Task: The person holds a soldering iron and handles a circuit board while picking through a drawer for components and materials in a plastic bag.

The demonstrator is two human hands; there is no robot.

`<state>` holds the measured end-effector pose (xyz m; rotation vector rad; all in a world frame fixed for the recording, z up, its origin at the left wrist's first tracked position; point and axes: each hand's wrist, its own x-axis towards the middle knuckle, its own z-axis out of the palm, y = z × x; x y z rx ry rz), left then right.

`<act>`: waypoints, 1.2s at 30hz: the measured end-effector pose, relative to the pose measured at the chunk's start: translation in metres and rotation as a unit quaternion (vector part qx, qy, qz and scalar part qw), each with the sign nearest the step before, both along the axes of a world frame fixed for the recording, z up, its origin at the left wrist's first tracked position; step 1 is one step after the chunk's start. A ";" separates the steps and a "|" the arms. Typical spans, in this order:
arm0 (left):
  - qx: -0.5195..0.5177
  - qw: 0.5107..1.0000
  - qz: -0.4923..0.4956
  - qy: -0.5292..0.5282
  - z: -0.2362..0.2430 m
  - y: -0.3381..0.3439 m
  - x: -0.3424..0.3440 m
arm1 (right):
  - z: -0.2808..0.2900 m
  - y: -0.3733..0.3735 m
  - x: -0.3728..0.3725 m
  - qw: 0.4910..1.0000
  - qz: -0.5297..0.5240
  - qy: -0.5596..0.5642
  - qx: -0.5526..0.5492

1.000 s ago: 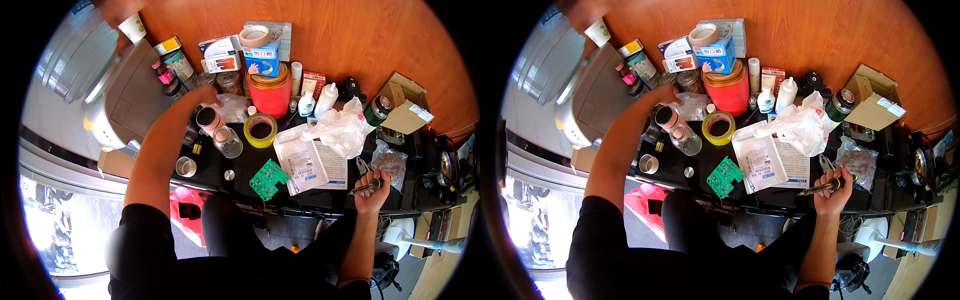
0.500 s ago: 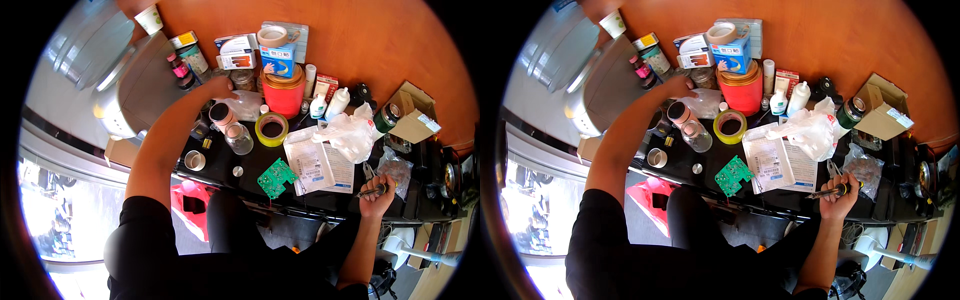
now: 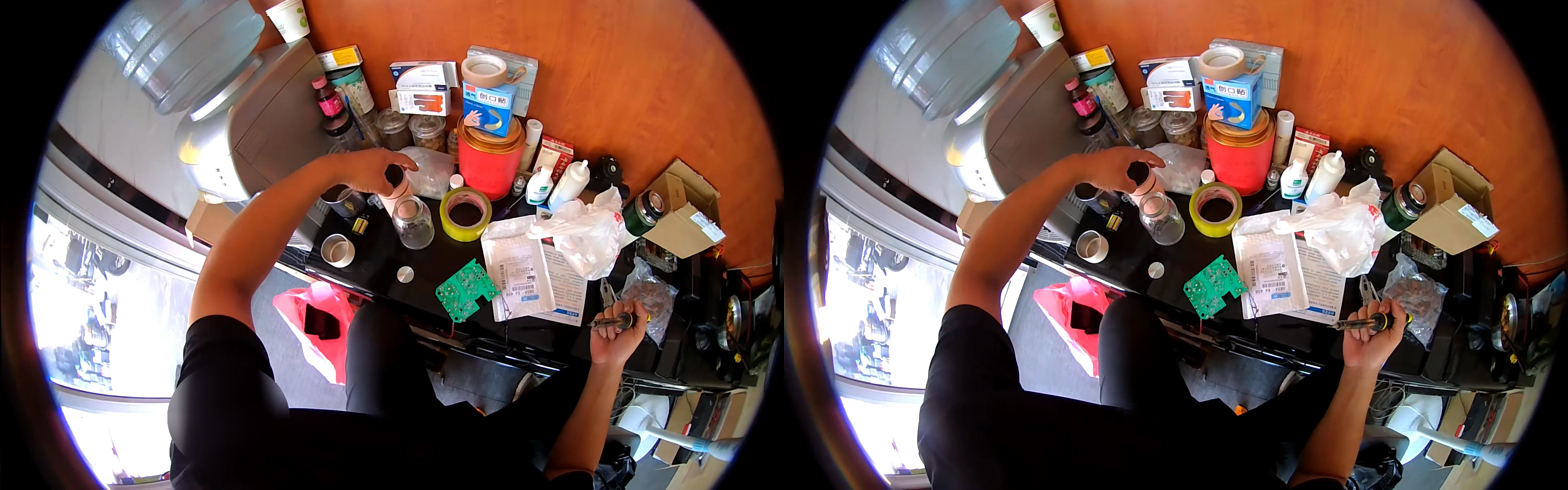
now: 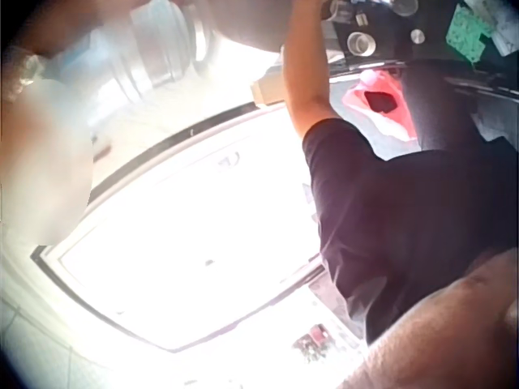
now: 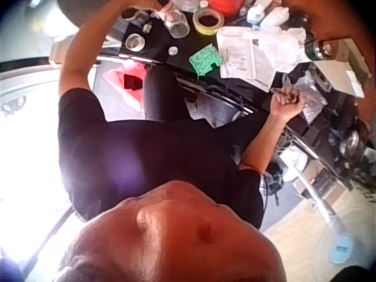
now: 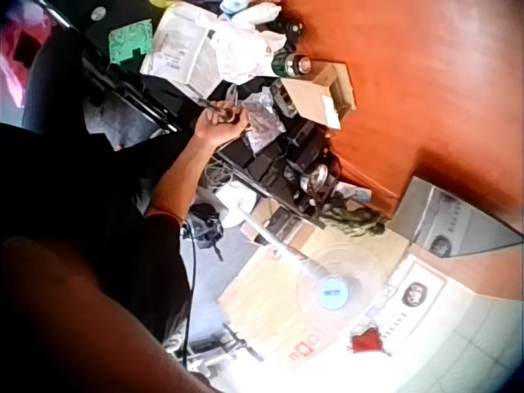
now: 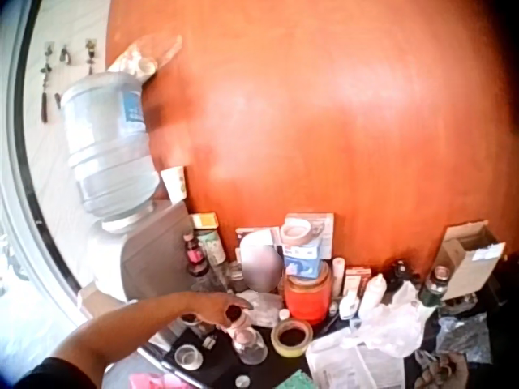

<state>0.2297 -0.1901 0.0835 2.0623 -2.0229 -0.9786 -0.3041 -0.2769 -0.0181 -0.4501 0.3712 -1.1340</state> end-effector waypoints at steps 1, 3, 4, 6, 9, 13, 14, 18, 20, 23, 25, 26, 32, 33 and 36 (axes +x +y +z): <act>0.000 1.000 -0.009 -0.003 0.004 0.001 -0.002 | -0.001 -0.001 0.000 1.000 0.003 0.001 -0.001; -0.013 0.999 -0.035 -0.037 0.005 0.003 -0.005 | -0.002 -0.002 0.000 1.000 0.008 0.002 -0.004; -0.019 0.997 -0.048 -0.054 0.004 0.003 -0.005 | -0.001 -0.003 0.000 1.000 0.007 0.002 -0.001; -0.037 0.995 -0.049 -0.074 -0.002 0.002 -0.004 | 0.000 -0.002 -0.001 1.000 0.004 0.003 0.006; -0.062 0.988 -0.042 -0.133 -0.010 0.004 -0.009 | -0.002 -0.003 0.000 1.000 0.007 0.003 0.000; -0.082 0.985 -0.037 -0.150 -0.015 0.007 -0.008 | 0.001 -0.001 0.002 1.000 -0.004 0.012 0.010; -0.085 0.986 -0.032 -0.142 -0.015 0.010 -0.007 | 0.002 0.000 0.004 1.000 -0.011 0.019 0.014; -0.092 0.989 0.001 -0.117 -0.010 0.030 0.005 | -0.002 -0.003 0.004 1.000 -0.005 0.015 0.011; -0.075 0.990 0.029 -0.115 0.001 0.038 0.004 | -0.003 -0.001 0.003 1.000 -0.006 0.010 0.012; -0.086 0.992 0.069 -0.061 0.018 0.047 0.013 | -0.002 -0.003 0.003 1.000 0.000 0.008 0.006; -0.090 0.990 0.098 -0.045 0.038 0.055 0.014 | -0.004 -0.004 0.004 1.000 0.013 0.004 0.002; -0.092 0.989 0.099 -0.056 0.045 0.055 0.016 | -0.005 -0.004 0.004 1.000 0.015 0.003 0.004; -0.113 0.983 0.083 -0.115 0.069 0.052 0.025 | -0.007 -0.004 0.004 0.999 0.028 0.003 0.020; -0.107 0.984 0.075 -0.123 0.074 0.047 0.022 | -0.007 -0.005 0.003 1.000 0.023 0.008 0.019; -0.099 0.982 0.060 -0.151 0.081 0.038 0.022 | -0.007 -0.005 0.001 1.000 0.023 0.009 0.008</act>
